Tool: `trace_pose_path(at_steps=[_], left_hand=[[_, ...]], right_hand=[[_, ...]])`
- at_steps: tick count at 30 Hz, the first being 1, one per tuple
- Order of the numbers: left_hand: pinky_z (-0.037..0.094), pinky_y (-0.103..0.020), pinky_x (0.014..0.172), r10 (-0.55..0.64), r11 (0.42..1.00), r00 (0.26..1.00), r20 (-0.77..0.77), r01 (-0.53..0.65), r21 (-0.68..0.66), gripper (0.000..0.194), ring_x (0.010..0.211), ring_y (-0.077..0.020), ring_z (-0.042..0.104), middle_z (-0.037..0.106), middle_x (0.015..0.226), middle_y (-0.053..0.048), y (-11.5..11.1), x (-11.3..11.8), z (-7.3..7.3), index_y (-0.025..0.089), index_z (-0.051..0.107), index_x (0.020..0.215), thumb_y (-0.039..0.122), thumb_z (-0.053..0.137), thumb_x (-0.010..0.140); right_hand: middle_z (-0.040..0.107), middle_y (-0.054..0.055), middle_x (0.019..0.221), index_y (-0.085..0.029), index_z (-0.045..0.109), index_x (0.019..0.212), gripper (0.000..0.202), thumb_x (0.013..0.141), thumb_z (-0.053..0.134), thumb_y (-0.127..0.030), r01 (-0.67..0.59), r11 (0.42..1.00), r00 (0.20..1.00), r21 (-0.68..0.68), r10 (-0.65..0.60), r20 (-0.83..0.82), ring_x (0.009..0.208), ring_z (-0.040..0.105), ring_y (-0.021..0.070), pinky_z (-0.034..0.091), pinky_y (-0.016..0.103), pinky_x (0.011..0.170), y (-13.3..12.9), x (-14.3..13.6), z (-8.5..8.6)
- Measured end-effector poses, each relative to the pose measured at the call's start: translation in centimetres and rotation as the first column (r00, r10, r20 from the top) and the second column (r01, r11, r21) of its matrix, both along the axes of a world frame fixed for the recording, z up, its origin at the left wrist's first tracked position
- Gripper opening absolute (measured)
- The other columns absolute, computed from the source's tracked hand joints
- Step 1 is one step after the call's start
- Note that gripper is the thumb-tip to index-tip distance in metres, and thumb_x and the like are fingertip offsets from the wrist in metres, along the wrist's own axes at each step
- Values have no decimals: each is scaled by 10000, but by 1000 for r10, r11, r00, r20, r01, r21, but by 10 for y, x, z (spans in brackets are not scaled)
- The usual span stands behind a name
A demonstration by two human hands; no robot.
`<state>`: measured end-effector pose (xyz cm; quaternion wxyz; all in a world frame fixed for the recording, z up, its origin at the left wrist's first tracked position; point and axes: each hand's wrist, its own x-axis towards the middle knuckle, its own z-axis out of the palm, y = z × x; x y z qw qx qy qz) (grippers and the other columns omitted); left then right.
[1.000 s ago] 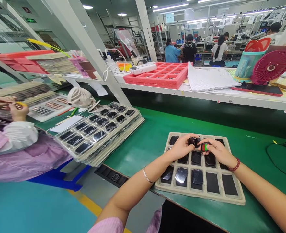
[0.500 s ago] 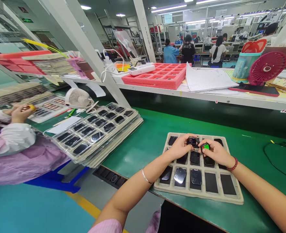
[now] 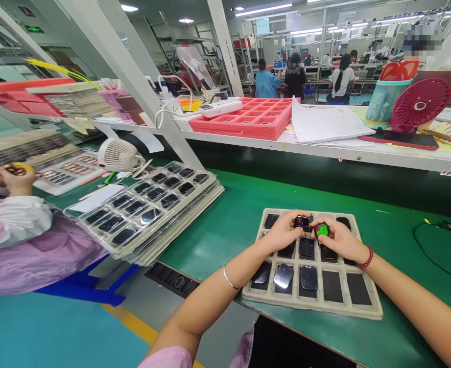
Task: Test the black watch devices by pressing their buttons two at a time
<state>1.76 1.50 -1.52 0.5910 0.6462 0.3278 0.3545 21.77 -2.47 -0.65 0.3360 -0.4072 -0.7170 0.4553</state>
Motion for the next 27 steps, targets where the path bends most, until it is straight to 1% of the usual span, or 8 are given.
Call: trace_pose_path(at_steps=[4,8,11,13,16,20,23,27], left_hand=[[516,-287,744,-6,1000,1000,-20,6,6,508,753,-150,640,639,925,-43,1,0,0,172,555,1123,16,489,644],[515,-292,748,-5,1000,1000,-30,5,23,507,761,-153,635,635,920,-45,1,-1,0,167,553,1130,23,488,648],[512,-284,744,1,1000,999,-36,-1,3,514,731,-137,635,641,945,-50,0,0,2,166,550,1135,16,480,649],[512,-280,744,-4,1000,1000,-24,3,-11,516,720,-128,631,644,959,-51,0,0,2,167,552,1132,10,475,648],[515,-283,756,-2,1000,1000,-3,2,-17,506,726,-126,629,644,962,-50,0,1,2,166,557,1120,8,473,647],[518,-294,756,-1,1000,1000,-29,2,13,502,739,-138,635,637,970,-48,1,0,1,175,556,1122,18,481,652],[521,-299,748,-1,1000,999,-32,2,25,488,793,-162,637,638,961,-54,0,0,1,169,559,1113,23,489,652],[510,-292,775,-6,1000,1000,10,6,4,491,865,-179,635,650,932,-54,-2,1,5,160,552,1113,18,516,644]], right_hand=[[625,43,971,-215,520,1133,386,766,493,-100,14,997,996,71,-20,87,789,596,186,464,287,676,-1,-1,2],[626,44,974,-211,539,1090,348,762,501,-101,13,994,991,111,-27,131,791,591,182,462,294,705,-2,-2,6],[635,46,912,-195,543,1039,233,810,507,-172,18,999,998,50,-21,63,745,591,171,476,294,692,-2,-2,5],[629,39,830,-182,547,995,163,860,474,-237,24,999,1000,-24,-23,8,659,574,150,483,277,628,-2,-2,3],[613,26,761,-172,556,973,170,882,449,-267,0,997,999,-78,-3,-37,605,552,130,481,252,577,-2,-2,3],[630,41,884,-179,548,1057,226,855,458,-224,-2,995,997,-103,-6,-71,672,590,133,497,261,634,-1,-1,3],[627,55,959,-187,527,1121,286,853,428,-189,12,993,998,-119,-20,-64,704,608,141,501,269,638,0,-1,0],[601,62,1071,-209,504,1168,380,806,444,-109,1,998,998,-57,-5,-62,780,626,154,510,306,749,0,-1,-3]])
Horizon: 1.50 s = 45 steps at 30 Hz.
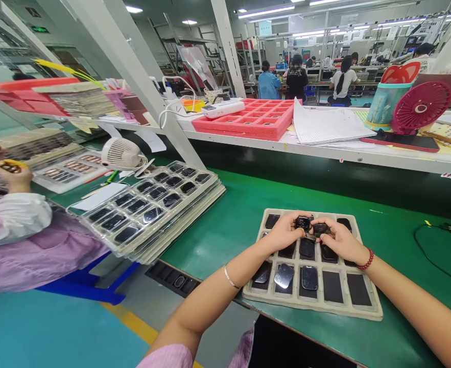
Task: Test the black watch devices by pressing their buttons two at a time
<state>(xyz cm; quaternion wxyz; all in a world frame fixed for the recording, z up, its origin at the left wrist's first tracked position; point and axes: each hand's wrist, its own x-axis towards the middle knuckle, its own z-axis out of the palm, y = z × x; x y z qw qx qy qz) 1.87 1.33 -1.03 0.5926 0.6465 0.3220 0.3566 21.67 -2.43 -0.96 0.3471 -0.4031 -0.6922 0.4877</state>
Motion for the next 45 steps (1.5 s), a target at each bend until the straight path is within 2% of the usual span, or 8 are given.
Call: trace_pose_path(at_steps=[7,12,25,29,33,36,41,45], left_hand=[[498,-266,690,8,1000,1000,-10,-8,10,366,736,-150,630,650,880,-57,-2,0,6,143,570,1060,81,526,702],[480,-259,722,17,1000,1000,-17,-17,4,441,812,-164,622,640,891,-54,-3,0,8,140,545,1102,51,522,670],[435,-228,655,38,999,998,-40,-39,-27,509,729,-128,584,615,898,-41,-2,0,5,154,514,1141,42,530,645],[436,-217,643,16,990,998,53,-8,-143,572,767,-138,601,627,920,-56,-1,-2,10,167,471,1184,53,598,639],[381,-173,509,2,936,976,218,75,-344,672,665,-120,617,631,951,-73,1,-5,15,185,414,1226,106,699,622],[368,-166,475,-6,891,951,310,146,-430,655,621,-111,623,630,962,-78,4,-8,16,172,455,1201,120,740,613],[417,-167,495,32,820,899,437,226,-526,463,645,-125,644,657,957,-108,9,-13,12,110,546,1139,227,700,718],[462,-187,522,35,726,859,511,330,-603,422,707,-170,666,674,958,-155,14,-14,11,55,580,1093,400,504,861]], right_hand=[[599,66,1073,-210,507,1182,365,844,404,-120,-16,1000,1000,-4,16,18,791,642,163,529,299,712,-1,1,1],[580,66,1137,-225,488,1225,462,794,429,-69,-33,999,999,21,33,-12,842,638,170,519,340,810,0,0,-1],[582,64,1130,-244,485,1246,504,778,457,-60,-15,1000,999,11,15,-39,843,627,177,525,359,817,2,-1,-8],[576,64,1121,-237,497,1224,488,761,548,-92,-12,999,989,-35,7,-151,894,594,179,512,329,813,2,-1,-3],[548,35,1144,-295,431,1269,608,726,641,-121,-52,956,884,-290,-91,-459,733,568,102,511,216,619,3,2,10],[558,25,1124,-293,448,1263,633,706,676,-100,-95,893,803,-441,-193,-564,685,565,70,511,174,600,5,6,14],[626,71,1053,-206,514,1223,434,808,640,-216,-175,849,743,-498,-218,-633,661,612,96,547,204,620,11,13,6],[667,144,968,-95,557,1167,434,942,376,-419,-313,786,676,-534,-210,-706,647,642,146,555,246,583,16,17,2]])
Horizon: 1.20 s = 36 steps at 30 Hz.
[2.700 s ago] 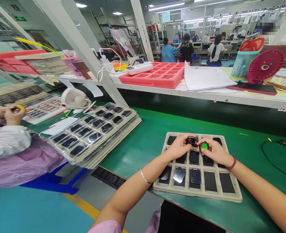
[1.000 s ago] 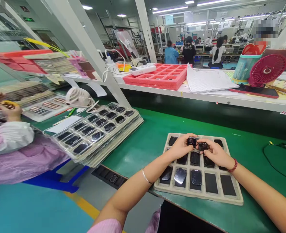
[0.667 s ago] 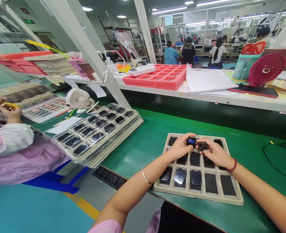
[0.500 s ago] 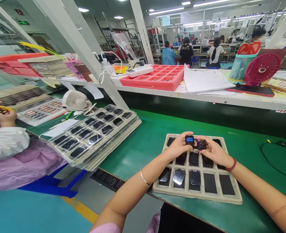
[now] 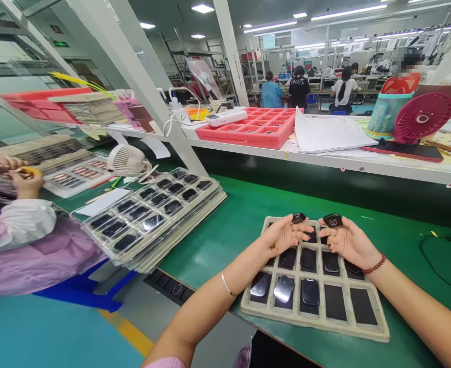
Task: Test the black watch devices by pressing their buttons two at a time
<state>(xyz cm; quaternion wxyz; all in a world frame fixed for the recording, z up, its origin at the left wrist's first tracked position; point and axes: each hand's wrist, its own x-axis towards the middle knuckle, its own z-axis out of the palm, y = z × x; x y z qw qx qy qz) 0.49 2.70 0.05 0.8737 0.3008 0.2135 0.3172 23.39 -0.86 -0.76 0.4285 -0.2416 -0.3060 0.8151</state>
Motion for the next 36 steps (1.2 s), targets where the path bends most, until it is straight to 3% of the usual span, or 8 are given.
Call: trace_pose_path(at_steps=[3,6,12,16,21,27,36], left_hand=[[466,-200,513,-39,998,998,47,41,-56,502,698,-187,672,679,940,-174,2,-1,1,41,580,1069,460,353,911],[466,-207,513,-55,996,996,65,60,-66,538,681,-190,671,680,922,-180,2,-2,2,36,571,1063,485,314,915],[452,-192,517,-32,999,999,-6,32,31,423,663,-165,664,683,937,-151,-1,-2,0,84,535,1136,388,550,843],[460,-197,569,64,980,987,-150,-34,197,579,717,-171,676,666,998,-128,-6,2,1,154,455,1219,186,721,705],[471,-219,598,99,945,959,-265,-7,326,625,785,-202,674,654,974,-108,-11,8,2,175,439,1205,141,730,652],[475,-231,602,124,923,939,-320,9,385,572,774,-196,672,637,988,-97,-13,10,1,175,447,1170,113,650,639],[465,-220,591,139,887,923,-359,45,459,574,760,-171,647,641,844,-52,-14,10,-1,162,462,1180,69,588,627]], right_hand=[[680,155,886,-64,566,1142,536,973,204,-421,-32,999,999,-25,31,-26,626,648,161,550,258,566,1,1,1],[681,150,857,-70,573,1120,562,972,162,-424,-29,999,999,-29,29,-28,619,645,161,547,259,563,1,1,3],[673,132,941,-116,540,1154,398,899,466,-412,-28,997,998,75,24,63,666,636,147,551,249,596,-3,0,1],[634,102,1080,-201,482,1203,452,793,661,-265,-4,987,985,160,-24,171,650,625,109,539,224,604,-8,-4,6],[644,67,1003,-236,455,1194,503,756,702,-248,66,978,963,197,-114,244,563,607,86,529,210,551,-12,-11,12],[585,75,1098,-237,426,1230,567,733,698,-203,77,962,957,261,-144,251,733,614,118,539,241,632,-12,-14,8],[602,47,943,-222,501,1141,380,776,591,-169,-34,864,794,502,-281,539,683,590,139,518,302,657,-21,-24,-3]])
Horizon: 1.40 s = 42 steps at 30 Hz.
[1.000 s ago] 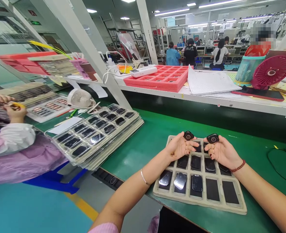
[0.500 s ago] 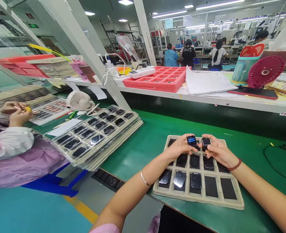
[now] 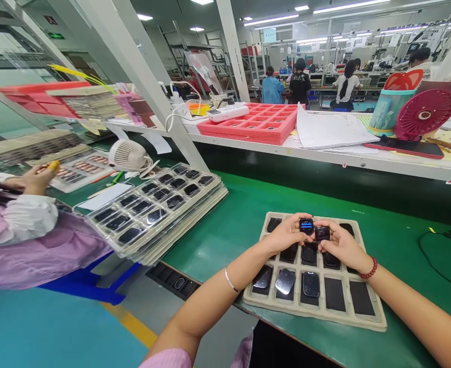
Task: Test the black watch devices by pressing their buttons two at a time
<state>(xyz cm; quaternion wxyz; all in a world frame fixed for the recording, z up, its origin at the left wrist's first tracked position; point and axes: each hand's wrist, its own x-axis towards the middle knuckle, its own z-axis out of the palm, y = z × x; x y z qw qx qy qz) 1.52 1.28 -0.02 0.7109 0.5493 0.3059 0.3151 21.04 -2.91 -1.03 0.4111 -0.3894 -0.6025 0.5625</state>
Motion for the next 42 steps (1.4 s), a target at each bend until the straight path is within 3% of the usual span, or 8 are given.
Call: trace_pose_path(at_steps=[8,20,29,42], left_hand=[[461,-213,578,2,998,1000,-4,-2,65,495,747,-164,646,655,830,-61,-1,1,-2,152,498,1176,94,573,691],[465,-227,560,-4,994,999,-49,10,109,429,718,-177,646,666,822,-80,0,2,0,133,527,1165,134,533,736],[457,-231,563,12,995,998,-57,-6,102,432,729,-184,653,663,885,-82,-2,2,1,149,540,1146,134,568,715],[449,-232,556,9,993,995,-98,3,121,430,710,-183,646,661,819,-76,-1,2,0,136,531,1140,114,535,711]], right_hand=[[603,42,912,-221,521,1089,330,769,578,-168,3,996,997,86,-10,79,715,579,158,496,294,649,0,1,2],[597,29,895,-222,516,1092,300,798,532,-161,-11,998,993,61,4,117,648,561,134,483,284,631,1,2,0],[599,28,875,-218,535,1064,287,782,574,-182,15,999,998,44,-18,56,675,572,149,495,293,632,0,0,4],[598,24,876,-221,515,1084,290,802,525,-155,-21,998,989,53,13,150,645,563,137,475,279,615,1,2,1]])
